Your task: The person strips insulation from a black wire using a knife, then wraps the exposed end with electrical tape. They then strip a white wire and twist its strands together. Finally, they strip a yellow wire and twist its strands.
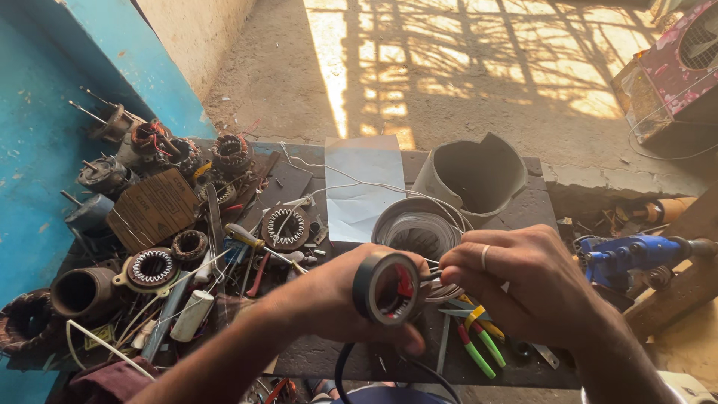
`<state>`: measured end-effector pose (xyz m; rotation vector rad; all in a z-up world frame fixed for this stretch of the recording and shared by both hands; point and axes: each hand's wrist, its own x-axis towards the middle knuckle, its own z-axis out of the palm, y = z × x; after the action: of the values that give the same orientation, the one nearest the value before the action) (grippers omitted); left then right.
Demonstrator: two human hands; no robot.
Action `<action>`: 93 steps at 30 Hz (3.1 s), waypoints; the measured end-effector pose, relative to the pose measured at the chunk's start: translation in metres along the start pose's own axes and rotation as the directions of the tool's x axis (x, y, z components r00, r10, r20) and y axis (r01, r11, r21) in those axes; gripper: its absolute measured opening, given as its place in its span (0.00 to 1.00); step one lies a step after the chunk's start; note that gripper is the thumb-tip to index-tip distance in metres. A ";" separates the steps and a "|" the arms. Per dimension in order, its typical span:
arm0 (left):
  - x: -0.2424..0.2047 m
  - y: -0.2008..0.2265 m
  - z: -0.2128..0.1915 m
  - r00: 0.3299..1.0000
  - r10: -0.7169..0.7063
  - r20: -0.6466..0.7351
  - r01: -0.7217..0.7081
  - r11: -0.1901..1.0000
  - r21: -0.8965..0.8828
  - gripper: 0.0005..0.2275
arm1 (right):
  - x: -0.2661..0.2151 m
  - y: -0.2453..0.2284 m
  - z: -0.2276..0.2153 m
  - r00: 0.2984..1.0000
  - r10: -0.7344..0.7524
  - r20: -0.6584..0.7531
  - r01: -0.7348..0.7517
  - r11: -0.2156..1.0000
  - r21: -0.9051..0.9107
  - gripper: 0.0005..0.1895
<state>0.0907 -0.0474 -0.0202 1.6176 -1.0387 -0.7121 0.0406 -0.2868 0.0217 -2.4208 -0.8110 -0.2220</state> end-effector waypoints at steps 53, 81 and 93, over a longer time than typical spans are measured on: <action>-0.026 0.025 0.067 0.507 0.391 -0.768 -0.192 0.920 0.341 0.09 | 0.003 -0.024 0.002 0.989 -0.119 -0.085 0.124 0.991 0.049 0.05; -0.053 0.029 0.026 0.872 -0.363 -0.329 0.220 0.890 -0.398 0.10 | 0.007 -0.030 0.003 0.988 -0.151 -0.038 0.152 0.987 0.041 0.05; -0.047 0.021 0.034 0.963 -0.074 -0.260 0.073 0.997 -0.014 0.12 | 0.003 -0.023 0.003 0.985 -0.162 -0.056 0.166 0.984 0.065 0.06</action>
<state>0.0354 -0.0218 -0.0124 1.7013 -0.7899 -0.5322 0.0287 -0.2686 0.0312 -2.2757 -0.9802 -0.3124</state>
